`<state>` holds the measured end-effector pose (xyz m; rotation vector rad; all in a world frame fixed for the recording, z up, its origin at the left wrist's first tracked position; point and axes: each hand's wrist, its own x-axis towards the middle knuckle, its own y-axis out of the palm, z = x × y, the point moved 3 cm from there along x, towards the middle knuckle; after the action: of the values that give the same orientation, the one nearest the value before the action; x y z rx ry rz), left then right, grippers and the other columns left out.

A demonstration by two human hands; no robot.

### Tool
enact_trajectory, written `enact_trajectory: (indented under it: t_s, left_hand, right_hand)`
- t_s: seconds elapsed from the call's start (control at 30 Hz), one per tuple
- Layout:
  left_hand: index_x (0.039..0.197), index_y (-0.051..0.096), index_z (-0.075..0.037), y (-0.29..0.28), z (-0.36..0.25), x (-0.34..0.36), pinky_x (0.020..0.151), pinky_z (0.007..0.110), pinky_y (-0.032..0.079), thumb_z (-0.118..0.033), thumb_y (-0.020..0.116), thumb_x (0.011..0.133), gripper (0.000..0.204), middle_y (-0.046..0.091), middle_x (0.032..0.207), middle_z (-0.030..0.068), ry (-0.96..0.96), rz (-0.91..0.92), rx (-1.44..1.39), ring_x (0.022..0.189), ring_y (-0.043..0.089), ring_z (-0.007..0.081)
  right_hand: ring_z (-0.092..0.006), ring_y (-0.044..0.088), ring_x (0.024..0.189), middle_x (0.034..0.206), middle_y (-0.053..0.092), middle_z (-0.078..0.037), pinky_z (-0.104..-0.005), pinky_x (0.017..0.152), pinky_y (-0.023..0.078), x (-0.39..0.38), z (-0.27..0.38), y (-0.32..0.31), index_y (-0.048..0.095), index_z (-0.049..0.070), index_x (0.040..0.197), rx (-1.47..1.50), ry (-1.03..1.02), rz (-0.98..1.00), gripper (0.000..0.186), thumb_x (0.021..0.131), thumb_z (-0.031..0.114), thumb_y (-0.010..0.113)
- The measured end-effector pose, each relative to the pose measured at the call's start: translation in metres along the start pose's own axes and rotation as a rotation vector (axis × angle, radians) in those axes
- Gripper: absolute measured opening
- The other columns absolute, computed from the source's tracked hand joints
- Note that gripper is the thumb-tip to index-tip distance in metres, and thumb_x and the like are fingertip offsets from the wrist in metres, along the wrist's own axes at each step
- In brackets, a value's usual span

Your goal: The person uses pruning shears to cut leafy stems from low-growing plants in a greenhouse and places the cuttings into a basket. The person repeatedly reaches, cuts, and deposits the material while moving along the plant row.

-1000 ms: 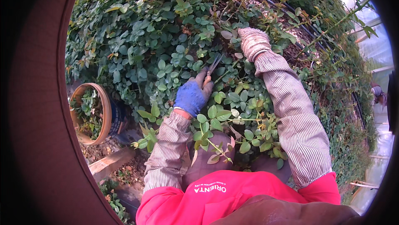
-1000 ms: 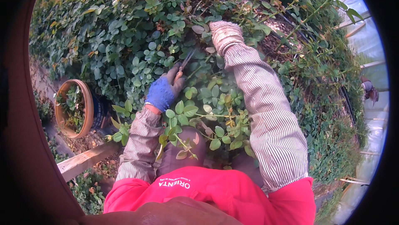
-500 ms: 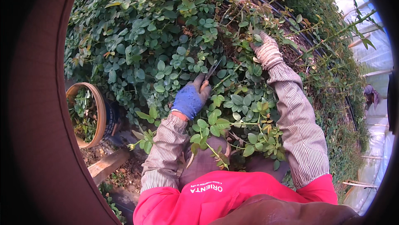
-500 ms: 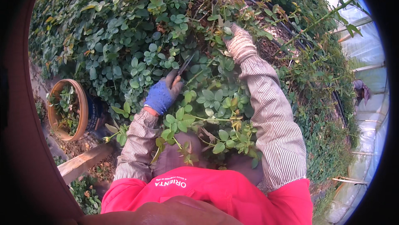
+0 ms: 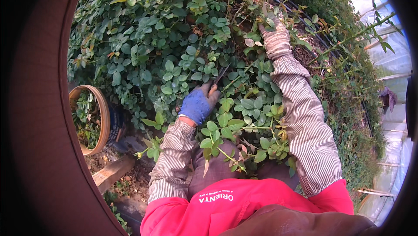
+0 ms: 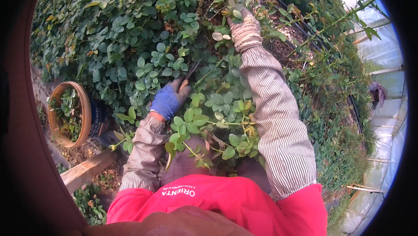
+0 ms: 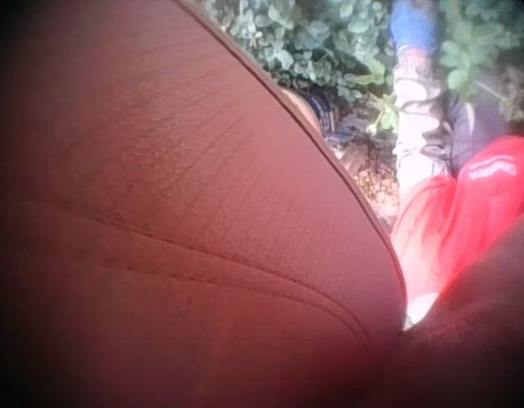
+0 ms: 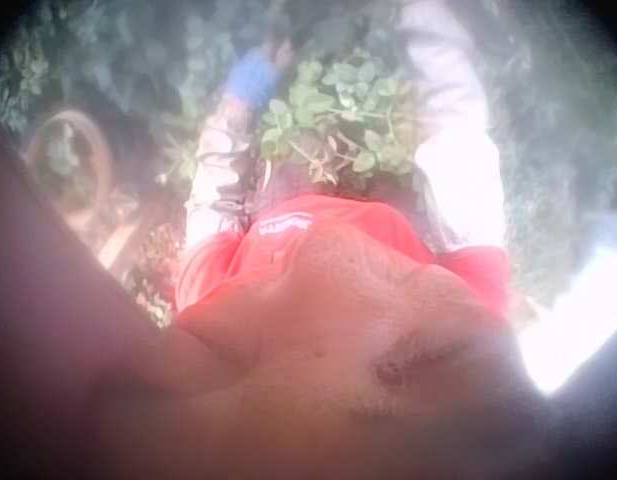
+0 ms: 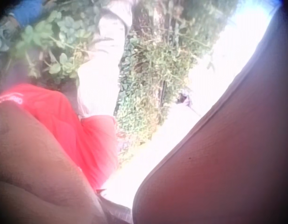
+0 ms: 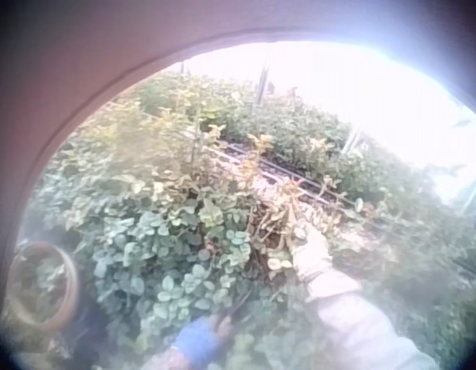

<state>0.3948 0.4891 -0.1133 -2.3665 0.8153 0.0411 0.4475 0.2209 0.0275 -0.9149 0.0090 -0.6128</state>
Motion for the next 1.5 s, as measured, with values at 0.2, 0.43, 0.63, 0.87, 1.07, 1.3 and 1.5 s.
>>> enact_trajectory:
  t_s: [0.2,0.43,0.63,0.87,1.07,1.3,1.5]
  left_hand:
    - [0.116,0.06,-0.002,-0.002,0.001,0.002,0.085,0.052,0.048,-0.042,0.055,0.091,0.047,0.064,0.103,0.0294,0.014,0.039,-0.057,0.099,0.061,0.0461]
    - [0.114,0.06,-0.003,-0.003,-0.004,0.006,0.084,0.053,0.047,-0.04,0.055,0.091,0.045,0.064,0.101,0.03,0.002,0.087,-0.029,0.098,0.06,0.0465]
    - [0.12,0.057,-0.004,-0.009,-0.011,0.0,0.084,0.052,0.048,-0.04,0.056,0.091,0.046,0.064,0.104,0.0294,0.041,0.072,0.031,0.099,0.061,0.0466]
    - [0.14,0.049,-0.012,-0.026,-0.049,-0.018,0.089,0.047,0.049,-0.033,0.059,0.093,0.053,0.062,0.116,0.0269,0.166,0.009,-0.192,0.106,0.06,0.0431]
    - [0.14,0.049,-0.013,-0.05,-0.119,0.001,0.081,0.047,0.051,-0.033,0.057,0.094,0.05,0.067,0.102,0.0233,0.372,-0.081,0.003,0.095,0.064,0.0407]
    - [0.127,0.058,-0.012,-0.04,-0.166,0.09,0.084,0.048,0.053,-0.033,0.052,0.095,0.039,0.07,0.105,0.0185,0.343,0.015,0.528,0.099,0.067,0.0353]
    - [0.113,0.066,-0.006,-0.024,-0.19,0.141,0.086,0.045,0.054,-0.024,0.056,0.091,0.03,0.07,0.11,0.0162,0.452,0.071,0.761,0.102,0.068,0.0315]
  right_hand:
    - [-0.0335,0.068,0.092,0.102,0.068,-0.016,-0.0397,0.083,0.054,-0.138,0.006,-0.056,0.061,0.003,0.119,-0.309,-0.572,0.291,0.044,0.078,0.011,0.076]
    - [-0.0392,0.064,0.098,0.112,0.064,-0.023,-0.0451,0.085,0.053,-0.093,-0.008,-0.073,0.055,0.002,0.129,-0.606,-0.321,0.056,0.058,0.075,0.01,0.073]
    - [-0.0332,0.059,0.119,0.133,0.057,-0.016,-0.0435,0.096,0.051,-0.017,-0.005,-0.03,0.058,0.009,0.128,-0.933,0.049,0.557,0.043,0.085,0.012,0.062]
    - [-0.0346,0.057,0.121,0.142,0.049,-0.022,-0.0409,0.102,0.047,-0.053,-0.059,-0.035,0.05,0.012,0.14,-0.953,-0.074,0.45,0.072,0.072,0.013,0.075]
    - [-0.037,0.054,0.125,0.147,0.045,-0.018,-0.0429,0.104,0.047,-0.069,-0.074,-0.038,0.044,0.018,0.144,-0.966,0.066,0.53,0.075,0.075,0.01,0.074]
    - [-0.0352,0.058,0.119,0.136,0.053,-0.021,-0.044,0.099,0.049,-0.082,-0.093,-0.037,0.047,0.014,0.14,-0.934,-0.034,0.501,0.07,0.075,0.012,0.073]
    - [-0.0387,0.063,0.096,0.099,0.063,-0.017,-0.0468,0.081,0.052,-0.09,-0.104,-0.032,0.058,0.01,0.114,-0.846,-0.235,0.258,0.054,0.063,0.007,0.077]
